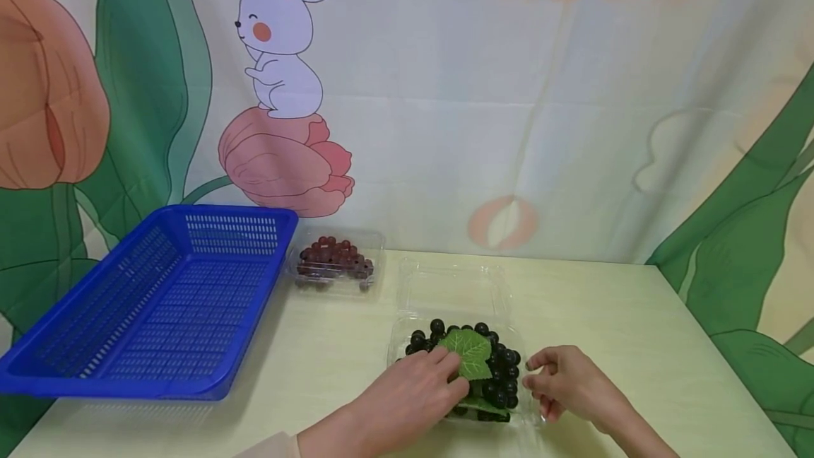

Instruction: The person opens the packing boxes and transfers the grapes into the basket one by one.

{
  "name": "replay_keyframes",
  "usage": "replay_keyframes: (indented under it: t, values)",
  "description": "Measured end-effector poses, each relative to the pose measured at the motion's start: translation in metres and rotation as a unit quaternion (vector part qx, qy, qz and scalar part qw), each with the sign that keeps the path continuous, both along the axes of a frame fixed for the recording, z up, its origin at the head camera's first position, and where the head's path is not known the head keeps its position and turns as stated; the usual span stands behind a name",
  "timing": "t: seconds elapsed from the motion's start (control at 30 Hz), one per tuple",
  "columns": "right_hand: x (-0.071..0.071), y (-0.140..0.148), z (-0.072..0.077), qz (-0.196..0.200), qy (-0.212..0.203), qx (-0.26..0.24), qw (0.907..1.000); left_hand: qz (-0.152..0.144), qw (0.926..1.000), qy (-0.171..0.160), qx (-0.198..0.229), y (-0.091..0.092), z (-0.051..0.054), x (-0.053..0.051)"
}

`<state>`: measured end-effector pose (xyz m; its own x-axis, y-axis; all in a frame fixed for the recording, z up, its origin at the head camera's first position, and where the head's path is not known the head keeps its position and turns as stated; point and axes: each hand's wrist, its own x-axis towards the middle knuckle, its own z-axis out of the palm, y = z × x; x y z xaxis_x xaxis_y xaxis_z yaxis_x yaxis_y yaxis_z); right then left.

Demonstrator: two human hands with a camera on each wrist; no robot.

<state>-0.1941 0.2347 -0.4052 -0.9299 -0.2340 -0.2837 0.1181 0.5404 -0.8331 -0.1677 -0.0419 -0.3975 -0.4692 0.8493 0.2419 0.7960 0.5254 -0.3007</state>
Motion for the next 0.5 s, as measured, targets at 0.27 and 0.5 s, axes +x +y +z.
replay_keyframes:
  t: [0.27,0.5]
  values:
    - [0.0016,0.0014,0.0012,0.008,0.002,-0.011,0.9999,0.062,0.9909,-0.09,0.079,0.0028,0.0027,-0.0009]
    - [0.0023,0.0001,0.003,0.004,-0.005,-0.008,0.9999,0.105,0.9689,-0.151,0.166,0.0013,0.0067,-0.0074]
